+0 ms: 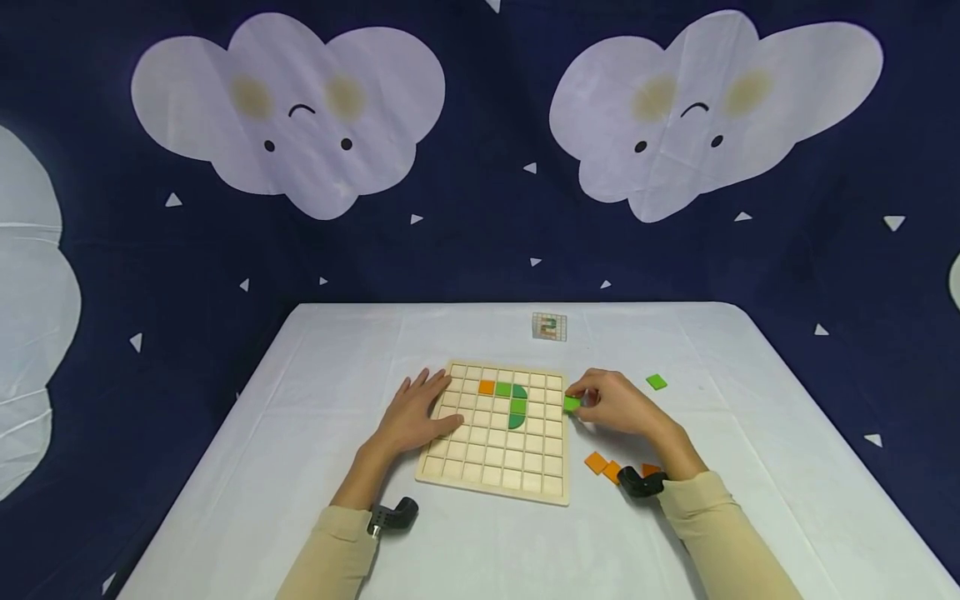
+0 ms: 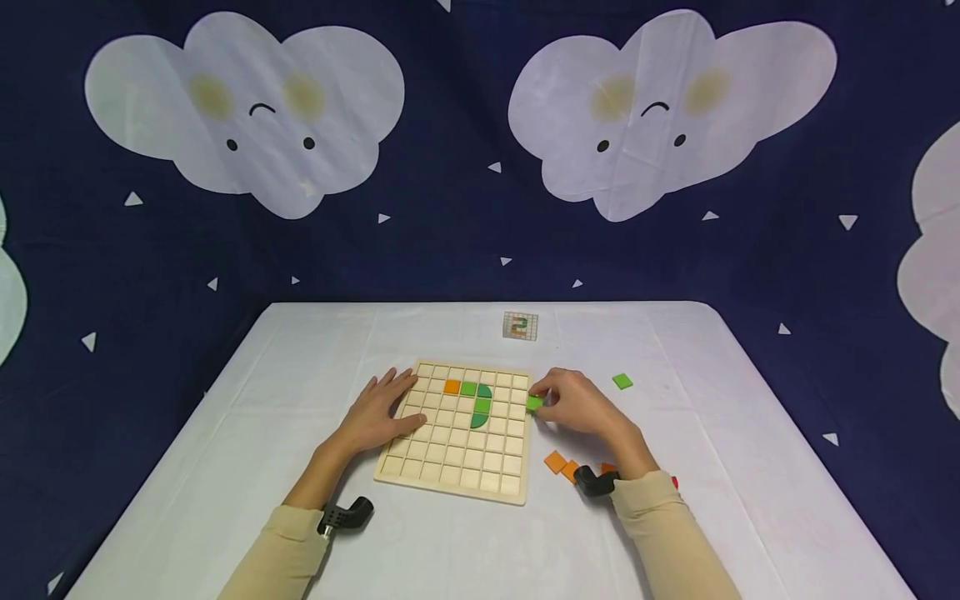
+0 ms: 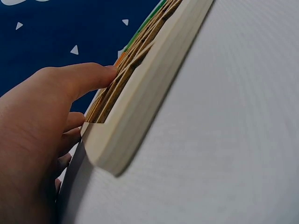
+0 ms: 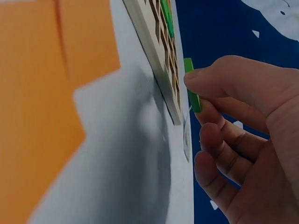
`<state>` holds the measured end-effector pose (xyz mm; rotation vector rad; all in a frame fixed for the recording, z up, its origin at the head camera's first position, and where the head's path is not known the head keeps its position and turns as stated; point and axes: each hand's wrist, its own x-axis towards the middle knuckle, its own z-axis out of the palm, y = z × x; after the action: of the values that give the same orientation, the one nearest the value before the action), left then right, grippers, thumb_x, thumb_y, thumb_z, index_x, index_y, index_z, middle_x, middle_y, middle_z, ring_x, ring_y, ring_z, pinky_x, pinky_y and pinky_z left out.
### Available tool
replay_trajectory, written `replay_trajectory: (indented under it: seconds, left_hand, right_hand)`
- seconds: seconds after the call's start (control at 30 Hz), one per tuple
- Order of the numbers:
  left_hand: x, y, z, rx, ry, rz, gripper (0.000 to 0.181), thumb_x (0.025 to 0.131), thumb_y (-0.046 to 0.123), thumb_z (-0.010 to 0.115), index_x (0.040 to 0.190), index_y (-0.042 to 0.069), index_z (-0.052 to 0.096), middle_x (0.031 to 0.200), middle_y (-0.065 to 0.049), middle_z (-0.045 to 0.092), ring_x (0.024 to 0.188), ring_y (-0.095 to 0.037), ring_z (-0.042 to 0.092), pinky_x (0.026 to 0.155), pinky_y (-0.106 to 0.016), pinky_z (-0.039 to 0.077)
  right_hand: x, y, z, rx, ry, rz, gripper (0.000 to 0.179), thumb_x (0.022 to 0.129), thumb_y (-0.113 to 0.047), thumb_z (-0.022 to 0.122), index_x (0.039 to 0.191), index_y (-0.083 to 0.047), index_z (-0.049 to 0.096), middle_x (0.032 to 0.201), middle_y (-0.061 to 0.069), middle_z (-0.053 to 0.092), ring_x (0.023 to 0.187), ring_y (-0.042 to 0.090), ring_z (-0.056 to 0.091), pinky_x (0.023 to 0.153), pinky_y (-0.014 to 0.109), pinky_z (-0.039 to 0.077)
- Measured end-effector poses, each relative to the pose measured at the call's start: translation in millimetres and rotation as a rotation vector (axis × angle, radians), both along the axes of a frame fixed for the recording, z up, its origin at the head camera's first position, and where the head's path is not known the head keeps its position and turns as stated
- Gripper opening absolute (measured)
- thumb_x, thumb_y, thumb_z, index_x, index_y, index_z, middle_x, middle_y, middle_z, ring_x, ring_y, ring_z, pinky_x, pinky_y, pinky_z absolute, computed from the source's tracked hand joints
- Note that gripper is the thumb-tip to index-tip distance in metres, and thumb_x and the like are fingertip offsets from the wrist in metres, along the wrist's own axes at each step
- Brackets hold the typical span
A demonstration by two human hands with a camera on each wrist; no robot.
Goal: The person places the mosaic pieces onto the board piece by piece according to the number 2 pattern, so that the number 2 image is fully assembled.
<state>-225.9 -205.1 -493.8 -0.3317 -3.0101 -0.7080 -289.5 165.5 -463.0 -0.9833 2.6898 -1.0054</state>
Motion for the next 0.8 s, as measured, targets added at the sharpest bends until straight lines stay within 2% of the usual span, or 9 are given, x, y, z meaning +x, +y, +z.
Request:
replay_trajectory:
  seconds: [0.2,0.8]
  left_hand:
    - [0.6,0.9,0.2,0.013,0.002,0.009,0.083,0.083,0.061,0.060,0.149,0.015,0.038,0.154,0.000,0.030,0.145,-0.021,0.013,0.117,-0.039,0.001]
    - [0.6,1.3,1.3,0.006,0.003,0.010,0.084,0.083,0.061,0.060,0.149,0.014,0.038,0.154,-0.001,0.030,0.145,-0.022,0.013,0.117,-0.041,0.002]
  right_hand:
    - [-0.9,-10.9,0.3,-0.031,-0.007,0.038,0.030,0.078,-0.013,0.078,0.107,-0.009,0.074,0.088,-0.006,0.063,0.072,0.013,0.055,0.058,0.027,0.048]
    - [-3.9,-45.9,-1.1,-0.026,-0.019,0.108,0.030,0.080,-0.012,0.077,0.109,-0.007,0.073,0.089,-0.002,0.063,0.075,0.011,0.057,0.063,0.027,0.052]
